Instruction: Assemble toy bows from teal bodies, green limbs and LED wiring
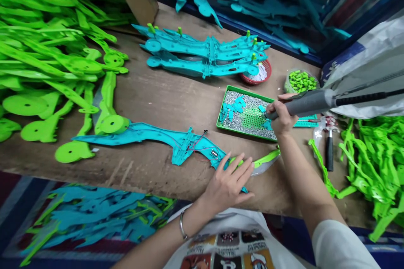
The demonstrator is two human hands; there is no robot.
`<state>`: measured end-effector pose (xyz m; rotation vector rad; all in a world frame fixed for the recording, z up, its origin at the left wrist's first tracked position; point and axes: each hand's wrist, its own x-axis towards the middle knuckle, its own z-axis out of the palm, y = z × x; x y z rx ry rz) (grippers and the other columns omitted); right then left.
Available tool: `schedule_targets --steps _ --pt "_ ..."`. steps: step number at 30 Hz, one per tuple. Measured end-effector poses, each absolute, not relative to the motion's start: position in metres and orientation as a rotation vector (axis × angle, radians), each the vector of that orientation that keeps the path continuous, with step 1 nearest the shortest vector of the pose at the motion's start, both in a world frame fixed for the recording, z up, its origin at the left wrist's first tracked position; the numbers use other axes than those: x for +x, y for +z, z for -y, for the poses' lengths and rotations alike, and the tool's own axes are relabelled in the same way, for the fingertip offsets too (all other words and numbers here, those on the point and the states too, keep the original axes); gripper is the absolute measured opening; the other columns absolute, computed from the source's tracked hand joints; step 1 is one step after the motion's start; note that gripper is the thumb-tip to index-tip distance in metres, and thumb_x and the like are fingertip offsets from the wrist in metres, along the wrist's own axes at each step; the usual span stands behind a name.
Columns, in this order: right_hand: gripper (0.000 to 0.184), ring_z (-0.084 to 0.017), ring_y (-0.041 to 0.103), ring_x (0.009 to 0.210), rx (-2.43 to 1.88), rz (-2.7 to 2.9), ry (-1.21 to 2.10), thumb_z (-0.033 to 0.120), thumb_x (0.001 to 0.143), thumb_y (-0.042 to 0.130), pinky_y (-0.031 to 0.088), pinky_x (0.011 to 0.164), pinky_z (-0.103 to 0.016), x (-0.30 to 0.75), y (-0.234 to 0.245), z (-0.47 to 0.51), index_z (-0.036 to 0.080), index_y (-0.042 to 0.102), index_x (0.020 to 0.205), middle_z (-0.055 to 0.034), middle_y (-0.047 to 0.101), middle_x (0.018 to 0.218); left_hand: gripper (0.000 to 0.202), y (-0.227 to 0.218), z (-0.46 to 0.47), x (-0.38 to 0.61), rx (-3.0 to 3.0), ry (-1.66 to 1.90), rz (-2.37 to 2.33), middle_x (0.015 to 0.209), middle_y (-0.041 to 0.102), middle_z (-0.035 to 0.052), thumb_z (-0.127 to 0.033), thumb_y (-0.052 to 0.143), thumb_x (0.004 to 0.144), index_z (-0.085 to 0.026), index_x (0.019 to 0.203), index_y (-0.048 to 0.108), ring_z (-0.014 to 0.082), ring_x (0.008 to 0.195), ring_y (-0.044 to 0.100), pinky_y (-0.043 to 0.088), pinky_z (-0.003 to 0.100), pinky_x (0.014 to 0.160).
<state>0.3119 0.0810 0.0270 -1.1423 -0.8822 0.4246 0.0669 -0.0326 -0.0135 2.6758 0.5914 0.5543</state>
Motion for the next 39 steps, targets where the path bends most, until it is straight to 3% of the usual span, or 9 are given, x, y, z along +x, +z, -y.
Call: schedule_targets --steps 9,13,15,21,28,39 --pt "0.029 -0.012 0.051 0.045 -1.131 0.907 0.373 0.039 0.080 0.074 0.047 0.050 -0.029 0.307 0.063 -0.050 0.025 0.055 0.097 0.0087 0.051 0.056 0.074 -0.012 0.033 0.068 2.667 0.574 -0.612 0.152 0.055 0.0129 -0.060 0.064 0.091 -0.016 0.149 0.050 0.0325 0.145 0.045 0.020 0.057 0.127" --pt "0.023 -0.013 0.051 0.047 -1.247 0.906 0.293 0.038 0.083 0.071 0.048 0.051 -0.030 0.315 0.078 0.006 0.024 0.054 0.079 0.0057 0.048 0.057 0.073 -0.011 0.033 0.069 2.658 0.586 -0.614 0.150 0.056 0.0133 -0.058 0.066 0.090 -0.016 0.148 0.052 0.0333 0.144 0.047 0.023 0.058 0.126" --pt "0.024 -0.013 0.051 0.047 -1.302 0.882 0.244 0.039 0.082 0.072 0.048 0.052 -0.031 0.323 0.075 0.029 0.024 0.053 0.077 0.0058 0.048 0.056 0.072 -0.010 0.032 0.069 2.658 0.587 -0.605 0.150 0.057 0.0133 -0.057 0.067 0.090 -0.016 0.148 0.053 0.0336 0.143 0.048 0.024 0.058 0.126" --pt "0.027 -0.013 0.050 0.044 -1.301 0.766 0.234 0.035 0.080 0.073 0.050 0.052 -0.031 0.336 0.054 0.052 0.025 0.056 0.099 0.0099 0.052 0.055 0.072 -0.009 0.031 0.069 2.666 0.608 -0.598 0.148 0.058 0.0137 -0.056 0.067 0.090 -0.015 0.148 0.053 0.0345 0.143 0.048 0.025 0.059 0.124" --pt "0.029 -0.014 0.053 0.046 -1.370 0.761 0.264 0.042 0.080 0.076 0.051 0.052 -0.033 0.339 0.038 0.056 0.025 0.056 0.094 0.0088 0.052 0.055 0.071 -0.011 0.032 0.070 2.655 0.589 -0.613 0.149 0.057 0.0128 -0.056 0.068 0.089 -0.016 0.147 0.054 0.0346 0.144 0.047 0.024 0.059 0.125" --pt "0.022 -0.014 0.055 0.045 -1.272 1.030 0.645 0.032 0.080 0.077 0.045 0.048 -0.031 0.358 0.034 0.053 0.024 0.058 0.085 0.0065 0.058 0.058 0.072 -0.012 0.033 0.069 2.649 0.586 -0.611 0.149 0.057 0.0135 -0.056 0.066 0.091 -0.016 0.149 0.052 0.0343 0.144 0.048 0.024 0.059 0.125"
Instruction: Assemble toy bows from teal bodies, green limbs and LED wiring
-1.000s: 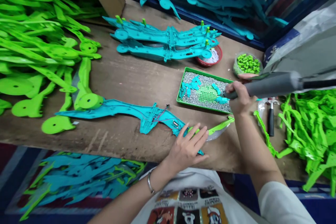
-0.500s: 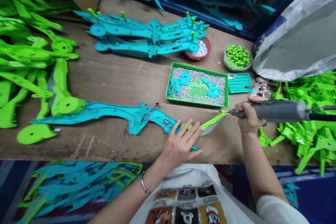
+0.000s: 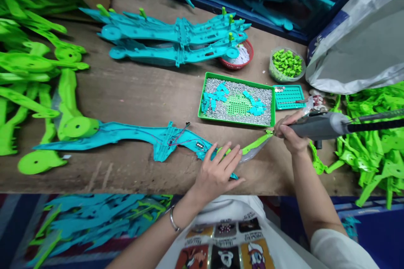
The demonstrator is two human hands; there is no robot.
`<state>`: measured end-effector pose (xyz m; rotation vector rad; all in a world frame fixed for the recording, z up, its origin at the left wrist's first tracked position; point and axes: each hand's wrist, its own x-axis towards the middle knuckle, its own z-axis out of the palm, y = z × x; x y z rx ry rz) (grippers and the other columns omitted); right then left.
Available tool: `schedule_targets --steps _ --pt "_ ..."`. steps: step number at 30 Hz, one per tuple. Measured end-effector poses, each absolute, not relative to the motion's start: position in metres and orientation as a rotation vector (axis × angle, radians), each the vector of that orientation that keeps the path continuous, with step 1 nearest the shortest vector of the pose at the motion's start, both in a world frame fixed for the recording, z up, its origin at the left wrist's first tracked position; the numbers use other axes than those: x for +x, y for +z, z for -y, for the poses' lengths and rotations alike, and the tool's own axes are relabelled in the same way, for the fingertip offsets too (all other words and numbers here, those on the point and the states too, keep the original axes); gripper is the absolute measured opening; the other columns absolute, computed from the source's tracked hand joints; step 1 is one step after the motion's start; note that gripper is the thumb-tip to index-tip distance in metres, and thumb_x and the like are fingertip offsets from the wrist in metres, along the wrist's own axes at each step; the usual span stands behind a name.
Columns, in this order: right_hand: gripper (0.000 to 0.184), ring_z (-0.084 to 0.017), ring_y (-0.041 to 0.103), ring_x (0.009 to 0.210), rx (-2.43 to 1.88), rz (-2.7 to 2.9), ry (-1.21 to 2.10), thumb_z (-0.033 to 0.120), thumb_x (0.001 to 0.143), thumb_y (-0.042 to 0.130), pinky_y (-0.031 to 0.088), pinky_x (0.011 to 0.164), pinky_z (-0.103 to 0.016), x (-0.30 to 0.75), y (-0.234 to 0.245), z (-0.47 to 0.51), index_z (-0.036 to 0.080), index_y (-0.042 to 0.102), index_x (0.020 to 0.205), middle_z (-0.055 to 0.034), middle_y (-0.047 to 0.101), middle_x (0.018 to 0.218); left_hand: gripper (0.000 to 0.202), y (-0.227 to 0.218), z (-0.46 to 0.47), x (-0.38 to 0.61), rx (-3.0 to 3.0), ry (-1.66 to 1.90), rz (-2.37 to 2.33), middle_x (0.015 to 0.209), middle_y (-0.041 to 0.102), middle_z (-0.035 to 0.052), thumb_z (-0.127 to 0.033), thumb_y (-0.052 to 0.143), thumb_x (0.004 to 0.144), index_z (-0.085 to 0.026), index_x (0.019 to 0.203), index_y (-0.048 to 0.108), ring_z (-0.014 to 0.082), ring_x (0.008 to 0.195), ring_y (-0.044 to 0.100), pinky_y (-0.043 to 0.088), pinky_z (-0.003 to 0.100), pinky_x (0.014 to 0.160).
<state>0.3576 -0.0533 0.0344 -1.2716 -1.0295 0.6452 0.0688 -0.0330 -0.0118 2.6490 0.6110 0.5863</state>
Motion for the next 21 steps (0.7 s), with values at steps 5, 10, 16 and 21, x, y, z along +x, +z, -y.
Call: schedule_targets --steps 5,10,16,21 --pt "0.030 -0.015 0.054 0.045 -1.227 1.091 0.714 0.032 0.077 0.080 0.044 0.046 -0.031 0.355 0.056 0.050 0.023 0.064 0.102 0.0054 0.060 0.058 0.073 -0.011 0.033 0.070 2.671 0.565 -0.598 0.152 0.055 0.0139 -0.060 0.061 0.092 -0.015 0.149 0.051 0.0330 0.145 0.045 0.021 0.058 0.126" --pt "0.040 -0.020 0.064 0.058 -1.243 1.074 0.696 0.031 0.071 0.083 0.056 0.064 -0.041 0.324 0.076 0.038 0.026 0.068 0.108 0.0025 0.066 0.067 0.088 -0.004 0.034 0.063 2.702 0.575 -0.534 0.155 0.049 0.0185 -0.077 0.052 0.088 -0.013 0.148 0.050 0.0331 0.149 0.038 0.024 0.056 0.125" --pt "0.054 -0.025 0.072 0.085 -1.447 1.055 0.615 0.026 0.068 0.087 0.055 0.085 -0.045 0.303 0.071 0.023 0.024 0.071 0.120 -0.0070 0.072 0.091 0.034 -0.003 0.022 -0.007 2.493 1.133 -1.122 0.107 0.071 0.0107 -0.029 0.063 0.091 -0.020 0.124 0.059 0.0239 0.103 0.066 0.053 0.041 0.093" --pt "0.071 -0.024 0.066 0.092 -1.330 0.990 0.154 0.024 0.059 0.090 0.053 0.082 -0.043 0.277 0.057 0.043 0.031 0.062 0.123 -0.0056 0.063 0.110 0.037 0.006 -0.018 -0.072 2.465 0.775 -1.498 0.128 0.061 0.0160 -0.024 0.061 0.091 -0.018 0.127 0.058 0.0310 0.117 0.060 0.051 0.051 0.098"
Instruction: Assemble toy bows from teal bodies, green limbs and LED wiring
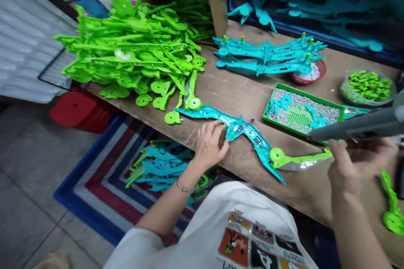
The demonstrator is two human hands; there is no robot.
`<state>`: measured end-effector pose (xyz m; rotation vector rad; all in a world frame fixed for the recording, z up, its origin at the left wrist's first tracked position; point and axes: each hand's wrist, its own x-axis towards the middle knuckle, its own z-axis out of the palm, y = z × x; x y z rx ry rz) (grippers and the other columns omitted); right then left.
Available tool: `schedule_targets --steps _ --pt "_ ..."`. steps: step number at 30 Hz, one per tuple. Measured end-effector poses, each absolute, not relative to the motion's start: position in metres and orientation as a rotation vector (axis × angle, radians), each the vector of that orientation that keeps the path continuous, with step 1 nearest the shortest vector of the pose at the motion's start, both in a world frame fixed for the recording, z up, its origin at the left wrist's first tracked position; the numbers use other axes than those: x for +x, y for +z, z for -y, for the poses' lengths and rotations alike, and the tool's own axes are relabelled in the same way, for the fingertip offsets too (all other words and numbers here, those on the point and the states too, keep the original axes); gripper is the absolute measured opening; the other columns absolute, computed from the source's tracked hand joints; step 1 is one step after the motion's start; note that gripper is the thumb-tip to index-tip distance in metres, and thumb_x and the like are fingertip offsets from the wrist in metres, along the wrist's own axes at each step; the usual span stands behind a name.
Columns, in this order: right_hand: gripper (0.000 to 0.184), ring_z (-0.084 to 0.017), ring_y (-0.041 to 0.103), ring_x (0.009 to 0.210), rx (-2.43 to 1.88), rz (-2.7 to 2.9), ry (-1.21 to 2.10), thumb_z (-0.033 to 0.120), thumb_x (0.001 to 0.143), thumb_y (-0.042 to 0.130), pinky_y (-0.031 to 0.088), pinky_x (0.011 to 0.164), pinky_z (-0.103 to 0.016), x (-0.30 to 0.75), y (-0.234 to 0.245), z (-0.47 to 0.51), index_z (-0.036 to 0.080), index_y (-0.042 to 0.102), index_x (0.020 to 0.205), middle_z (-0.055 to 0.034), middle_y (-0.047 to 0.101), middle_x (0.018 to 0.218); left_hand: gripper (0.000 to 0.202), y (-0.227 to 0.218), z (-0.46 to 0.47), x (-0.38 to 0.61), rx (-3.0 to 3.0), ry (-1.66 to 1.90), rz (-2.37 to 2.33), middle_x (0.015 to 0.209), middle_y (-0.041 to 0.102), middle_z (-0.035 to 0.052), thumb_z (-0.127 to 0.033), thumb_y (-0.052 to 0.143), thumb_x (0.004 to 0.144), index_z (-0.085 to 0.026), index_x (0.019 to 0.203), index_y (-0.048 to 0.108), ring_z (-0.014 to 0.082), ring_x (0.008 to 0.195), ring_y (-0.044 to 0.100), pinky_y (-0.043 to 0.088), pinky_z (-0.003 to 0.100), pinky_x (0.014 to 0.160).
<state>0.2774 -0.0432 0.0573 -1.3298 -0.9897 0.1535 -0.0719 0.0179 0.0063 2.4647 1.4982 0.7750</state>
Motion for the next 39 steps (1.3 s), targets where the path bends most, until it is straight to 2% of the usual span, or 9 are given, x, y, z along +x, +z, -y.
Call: schedule_targets --steps 2,7,13,18,21,24,27,32,39 --pt "0.061 -0.024 0.063 0.090 -1.386 1.096 -0.014 0.025 0.064 0.085 0.053 0.083 -0.045 0.256 0.051 0.061 0.030 0.061 0.119 -0.0051 0.060 0.111 0.033 0.008 -0.028 -0.079 2.462 0.713 -1.284 0.131 0.059 0.0161 -0.022 0.058 0.093 -0.017 0.125 0.060 0.0283 0.122 0.059 0.052 0.046 0.102" --pt "0.041 -0.031 0.061 0.109 -1.715 1.766 0.301 0.027 0.081 0.072 0.049 0.095 -0.052 0.221 0.032 0.107 0.024 0.059 0.120 -0.0108 0.064 0.117 0.024 0.001 -0.013 -0.062 2.391 0.788 -1.083 0.124 0.058 0.0151 -0.017 0.057 0.095 -0.016 0.118 0.064 0.0239 0.120 0.061 0.055 0.040 0.101" --pt "0.029 -0.029 0.062 0.104 -1.888 1.828 0.262 0.022 0.083 0.065 0.048 0.094 -0.049 0.268 0.020 0.152 0.023 0.061 0.112 -0.0086 0.067 0.113 0.029 0.004 0.029 -0.031 2.463 0.681 -0.915 0.125 0.062 0.0156 -0.023 0.058 0.098 -0.016 0.125 0.063 0.0239 0.115 0.064 0.057 0.038 0.098" --pt "0.031 -0.028 0.063 0.104 -1.928 1.814 0.261 0.014 0.082 0.059 0.049 0.095 -0.047 0.302 0.027 0.174 0.023 0.061 0.111 -0.0086 0.067 0.111 0.028 0.027 0.029 0.012 2.554 0.601 -0.842 0.101 0.072 0.0087 -0.015 0.047 0.100 -0.017 0.125 0.061 0.0230 0.095 0.066 0.053 0.040 0.089" --pt "0.034 -0.028 0.063 0.106 -1.924 1.786 0.295 0.011 0.081 0.058 0.050 0.096 -0.047 0.306 0.028 0.176 0.022 0.059 0.113 -0.0089 0.067 0.110 0.030 0.042 0.013 0.056 2.538 0.504 -0.938 0.114 0.070 0.0107 -0.017 0.044 0.101 -0.017 0.126 0.059 0.0268 0.105 0.064 0.050 0.042 0.093" --pt "0.035 -0.027 0.063 0.104 -1.928 1.755 0.316 0.010 0.081 0.057 0.051 0.095 -0.046 0.303 0.027 0.174 0.022 0.058 0.114 -0.0085 0.067 0.108 0.029 0.048 -0.004 0.097 2.431 0.264 -1.050 0.111 0.071 0.0144 -0.033 0.058 0.097 -0.014 0.118 0.060 0.0305 0.105 0.065 0.051 0.042 0.091" --pt "0.037 -0.027 0.064 0.105 -1.921 1.729 0.327 0.008 0.081 0.057 0.051 0.095 -0.046 0.301 0.028 0.173 0.022 0.058 0.116 -0.0085 0.068 0.110 0.031 0.044 -0.013 0.119 2.293 0.096 -1.033 0.098 0.073 0.0095 -0.026 0.070 0.085 -0.017 0.114 0.061 0.0287 0.093 0.069 0.052 0.038 0.080" --pt "0.034 -0.027 0.065 0.106 -1.891 1.647 0.275 0.011 0.083 0.062 0.051 0.097 -0.046 0.294 0.038 0.173 0.022 0.060 0.116 -0.0082 0.069 0.111 0.032 0.036 -0.013 0.111 2.038 0.307 -0.940 0.086 0.068 0.0011 -0.013 0.062 0.085 -0.019 0.116 0.063 0.0185 0.079 0.066 0.051 0.030 0.075" --pt "0.022 -0.021 0.067 0.087 -1.827 1.668 0.293 0.016 0.088 0.066 0.053 0.080 -0.037 0.271 0.036 0.159 0.022 0.062 0.108 -0.0056 0.069 0.097 0.025 0.029 -0.008 0.080 1.783 0.564 -0.917 0.104 0.066 0.0054 -0.020 0.066 0.089 -0.018 0.114 0.069 0.0145 0.087 0.066 0.054 0.029 0.082"
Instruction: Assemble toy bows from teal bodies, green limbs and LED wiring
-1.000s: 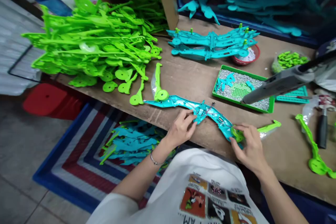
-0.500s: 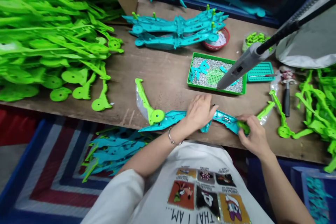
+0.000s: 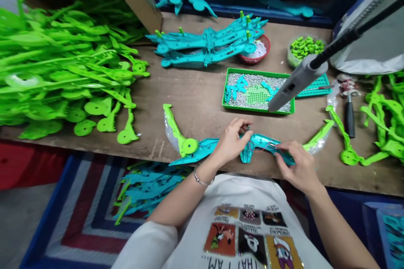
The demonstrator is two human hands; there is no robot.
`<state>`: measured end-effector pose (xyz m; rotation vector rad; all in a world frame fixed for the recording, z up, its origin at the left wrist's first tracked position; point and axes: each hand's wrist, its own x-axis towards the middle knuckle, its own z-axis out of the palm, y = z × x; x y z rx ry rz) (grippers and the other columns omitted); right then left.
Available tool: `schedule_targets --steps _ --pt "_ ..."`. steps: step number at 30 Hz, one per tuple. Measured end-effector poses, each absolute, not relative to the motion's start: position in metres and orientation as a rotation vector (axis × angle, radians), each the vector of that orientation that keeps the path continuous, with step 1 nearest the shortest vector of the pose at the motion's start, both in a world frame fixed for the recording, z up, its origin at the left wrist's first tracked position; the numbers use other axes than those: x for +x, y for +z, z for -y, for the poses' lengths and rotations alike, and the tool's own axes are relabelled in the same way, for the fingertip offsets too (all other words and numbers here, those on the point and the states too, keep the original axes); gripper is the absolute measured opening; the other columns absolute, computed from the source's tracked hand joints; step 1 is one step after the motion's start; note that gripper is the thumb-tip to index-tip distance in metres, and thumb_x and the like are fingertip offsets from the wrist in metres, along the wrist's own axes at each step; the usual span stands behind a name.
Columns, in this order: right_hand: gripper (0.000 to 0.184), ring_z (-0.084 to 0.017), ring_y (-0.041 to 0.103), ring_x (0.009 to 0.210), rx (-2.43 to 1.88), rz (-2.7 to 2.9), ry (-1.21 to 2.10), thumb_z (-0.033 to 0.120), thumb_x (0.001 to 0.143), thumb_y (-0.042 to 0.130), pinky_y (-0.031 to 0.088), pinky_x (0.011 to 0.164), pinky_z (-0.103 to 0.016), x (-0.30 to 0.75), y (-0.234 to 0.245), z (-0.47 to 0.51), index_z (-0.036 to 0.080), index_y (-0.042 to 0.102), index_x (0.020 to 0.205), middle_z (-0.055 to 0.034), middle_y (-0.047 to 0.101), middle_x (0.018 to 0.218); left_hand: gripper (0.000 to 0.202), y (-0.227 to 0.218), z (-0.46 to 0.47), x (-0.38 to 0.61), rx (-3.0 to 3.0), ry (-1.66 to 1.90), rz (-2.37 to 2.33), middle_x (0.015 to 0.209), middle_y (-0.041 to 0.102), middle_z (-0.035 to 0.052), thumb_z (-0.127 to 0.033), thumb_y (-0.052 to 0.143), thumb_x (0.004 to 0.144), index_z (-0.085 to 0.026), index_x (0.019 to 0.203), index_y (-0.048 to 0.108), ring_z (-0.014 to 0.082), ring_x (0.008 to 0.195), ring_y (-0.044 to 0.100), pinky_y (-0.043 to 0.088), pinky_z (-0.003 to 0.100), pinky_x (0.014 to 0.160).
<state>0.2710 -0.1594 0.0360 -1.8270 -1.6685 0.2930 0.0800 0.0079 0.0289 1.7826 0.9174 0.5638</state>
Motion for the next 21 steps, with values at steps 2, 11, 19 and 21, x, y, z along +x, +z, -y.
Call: schedule_targets --steps 2,11,19,21 --pt "0.023 -0.019 0.067 0.080 -1.852 1.600 0.301 0.018 0.088 0.067 0.054 0.076 -0.036 0.268 0.036 0.155 0.021 0.062 0.111 -0.0044 0.069 0.093 0.027 0.025 -0.007 0.071 1.712 0.563 -0.885 0.110 0.066 0.0069 -0.023 0.068 0.090 -0.018 0.116 0.068 0.0148 0.089 0.068 0.055 0.029 0.082" --pt "0.037 -0.018 0.068 0.084 -1.665 1.646 0.252 0.009 0.089 0.065 0.058 0.076 -0.034 0.243 0.042 0.143 0.024 0.065 0.123 -0.0061 0.072 0.098 0.015 0.022 0.012 0.052 1.647 0.681 -0.912 0.108 0.073 0.0048 -0.028 0.073 0.090 -0.022 0.100 0.063 0.0181 0.099 0.070 0.055 0.033 0.090" --pt "0.033 -0.018 0.069 0.086 -1.754 1.599 0.204 0.009 0.092 0.060 0.059 0.081 -0.034 0.233 0.019 0.125 0.021 0.067 0.122 -0.0072 0.071 0.097 0.016 0.028 0.021 0.043 1.850 0.662 -0.877 0.100 0.073 0.0032 -0.025 0.068 0.094 -0.023 0.110 0.066 0.0156 0.090 0.069 0.054 0.030 0.084" --pt "0.042 -0.018 0.067 0.084 -1.773 1.578 0.246 0.006 0.090 0.058 0.059 0.079 -0.034 0.234 0.025 0.126 0.022 0.064 0.128 -0.0068 0.069 0.098 0.012 0.028 0.023 0.044 1.877 0.676 -0.870 0.098 0.073 0.0032 -0.026 0.067 0.095 -0.022 0.106 0.068 0.0155 0.089 0.069 0.054 0.029 0.083"
